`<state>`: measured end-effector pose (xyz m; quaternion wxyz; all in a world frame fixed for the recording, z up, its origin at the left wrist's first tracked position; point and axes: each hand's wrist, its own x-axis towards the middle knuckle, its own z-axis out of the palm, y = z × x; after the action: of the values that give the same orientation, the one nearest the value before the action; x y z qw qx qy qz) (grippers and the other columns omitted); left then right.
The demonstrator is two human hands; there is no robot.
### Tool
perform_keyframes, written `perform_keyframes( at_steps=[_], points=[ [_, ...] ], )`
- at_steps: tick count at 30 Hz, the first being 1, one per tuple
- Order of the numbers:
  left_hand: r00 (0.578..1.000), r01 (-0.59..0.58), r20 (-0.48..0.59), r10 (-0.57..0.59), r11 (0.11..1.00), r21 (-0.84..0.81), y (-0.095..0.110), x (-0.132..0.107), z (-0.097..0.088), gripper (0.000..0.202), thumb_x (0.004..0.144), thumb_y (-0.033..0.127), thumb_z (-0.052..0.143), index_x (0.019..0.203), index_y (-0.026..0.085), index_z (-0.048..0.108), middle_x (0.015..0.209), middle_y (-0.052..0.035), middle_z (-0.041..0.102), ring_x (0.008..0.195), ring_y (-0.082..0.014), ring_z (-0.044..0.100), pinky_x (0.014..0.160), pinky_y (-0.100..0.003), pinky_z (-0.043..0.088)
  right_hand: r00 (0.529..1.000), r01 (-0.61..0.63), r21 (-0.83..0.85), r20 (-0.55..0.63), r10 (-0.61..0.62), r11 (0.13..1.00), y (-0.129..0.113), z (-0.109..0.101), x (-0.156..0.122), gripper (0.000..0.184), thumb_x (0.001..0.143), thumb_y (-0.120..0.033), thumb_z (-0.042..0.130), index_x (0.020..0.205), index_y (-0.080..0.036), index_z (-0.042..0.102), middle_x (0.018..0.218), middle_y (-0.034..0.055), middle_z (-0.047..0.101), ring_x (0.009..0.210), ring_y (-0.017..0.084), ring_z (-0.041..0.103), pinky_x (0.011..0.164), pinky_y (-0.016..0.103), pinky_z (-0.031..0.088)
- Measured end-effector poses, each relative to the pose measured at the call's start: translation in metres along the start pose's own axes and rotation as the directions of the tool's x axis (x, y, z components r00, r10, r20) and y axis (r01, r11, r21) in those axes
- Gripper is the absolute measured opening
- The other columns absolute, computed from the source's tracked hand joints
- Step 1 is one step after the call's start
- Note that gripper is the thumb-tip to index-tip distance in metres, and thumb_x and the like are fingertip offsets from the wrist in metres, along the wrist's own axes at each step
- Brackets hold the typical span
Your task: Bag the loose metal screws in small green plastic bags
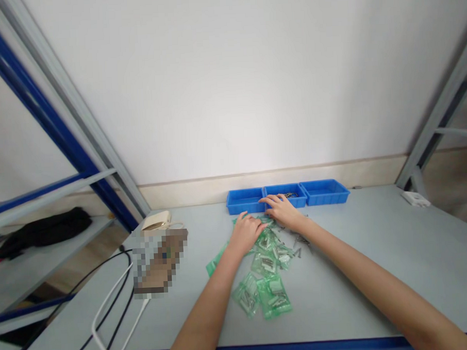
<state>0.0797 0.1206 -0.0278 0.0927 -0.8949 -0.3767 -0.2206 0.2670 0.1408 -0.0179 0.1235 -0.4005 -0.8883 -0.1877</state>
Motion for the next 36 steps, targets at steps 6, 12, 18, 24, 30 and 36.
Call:
perform_keyframes(
  at_steps=[6, 12, 18, 24, 30, 36],
  points=[
    [1.0, 0.019, -0.006, -0.019, 0.999, 0.043, -0.004, -0.002, 0.003, 0.029, 0.092, 0.034, 0.047, 0.079, 0.016, 0.065, 0.08, -0.0066, 0.07, 0.082, -0.0186, 0.063, 0.091, -0.04, 0.041, 0.999, -0.041, -0.012, -0.013, 0.041, 0.999, 0.003, 0.001, -0.004, 0.018, 0.085, -0.018, 0.055, 0.09, -0.024, 0.071, 0.138, 0.0052, 0.045, 0.125, 0.027, 0.034, 0.097, 0.044, 0.031],
    [0.999, -0.034, 0.024, 0.033, 0.999, 0.023, -0.004, -0.006, 0.007, 0.033, 0.091, 0.041, 0.048, 0.117, 0.024, 0.058, 0.114, -0.0066, 0.065, 0.106, -0.0177, 0.06, 0.098, -0.04, 0.038, 0.996, -0.085, -0.018, -0.004, 0.085, 0.996, 0.001, 0.003, -0.008, 0.019, 0.087, -0.02, 0.052, 0.089, -0.022, 0.071, 0.137, 0.0064, 0.045, 0.125, 0.028, 0.034, 0.099, 0.046, 0.031],
    [0.997, -0.018, 0.073, 0.011, 0.995, 0.093, -0.006, -0.006, 0.008, 0.029, 0.091, 0.04, 0.048, 0.105, 0.023, 0.067, 0.112, -0.0066, 0.067, 0.111, -0.022, 0.057, 0.102, -0.045, 0.036, 0.997, -0.074, -0.025, -0.006, 0.074, 0.997, 0.002, 0.0, -0.009, 0.015, 0.085, -0.02, 0.056, 0.082, -0.022, 0.07, 0.131, 0.0062, 0.049, 0.123, 0.026, 0.036, 0.098, 0.043, 0.03],
    [0.996, 0.054, 0.065, -0.06, 0.994, 0.094, -0.007, -0.007, 0.006, 0.028, 0.092, 0.035, 0.049, 0.101, 0.017, 0.068, 0.105, -0.0074, 0.069, 0.107, -0.0219, 0.058, 0.104, -0.045, 0.033, 0.991, -0.133, -0.03, -0.021, 0.132, 0.991, 0.001, 0.008, -0.013, 0.012, 0.086, -0.021, 0.055, 0.083, -0.02, 0.066, 0.118, 0.0081, 0.055, 0.115, 0.025, 0.041, 0.091, 0.038, 0.032],
    [0.991, 0.11, 0.065, -0.116, 0.991, 0.082, -0.005, -0.008, 0.006, 0.029, 0.093, 0.035, 0.046, 0.1, 0.017, 0.068, 0.106, -0.0082, 0.068, 0.102, -0.0221, 0.06, 0.097, -0.041, 0.037, 0.987, -0.156, -0.008, -0.029, 0.156, 0.988, -0.001, 0.011, -0.014, 0.013, 0.087, -0.016, 0.051, 0.088, -0.018, 0.063, 0.109, 0.0102, 0.058, 0.104, 0.024, 0.046, 0.085, 0.037, 0.032],
    [0.991, 0.117, 0.056, -0.123, 0.988, 0.096, -0.003, -0.004, 0.006, 0.03, 0.093, 0.033, 0.045, 0.098, 0.012, 0.066, 0.104, -0.011, 0.068, 0.1, -0.0243, 0.059, 0.09, -0.04, 0.039, 0.951, -0.293, 0.142, -0.063, 0.304, 0.945, 0.003, 0.001, -0.023, 0.012, 0.088, -0.017, 0.048, 0.086, -0.017, 0.06, 0.091, 0.0088, 0.065, 0.093, 0.024, 0.053, 0.084, 0.04, 0.032]
  ],
)
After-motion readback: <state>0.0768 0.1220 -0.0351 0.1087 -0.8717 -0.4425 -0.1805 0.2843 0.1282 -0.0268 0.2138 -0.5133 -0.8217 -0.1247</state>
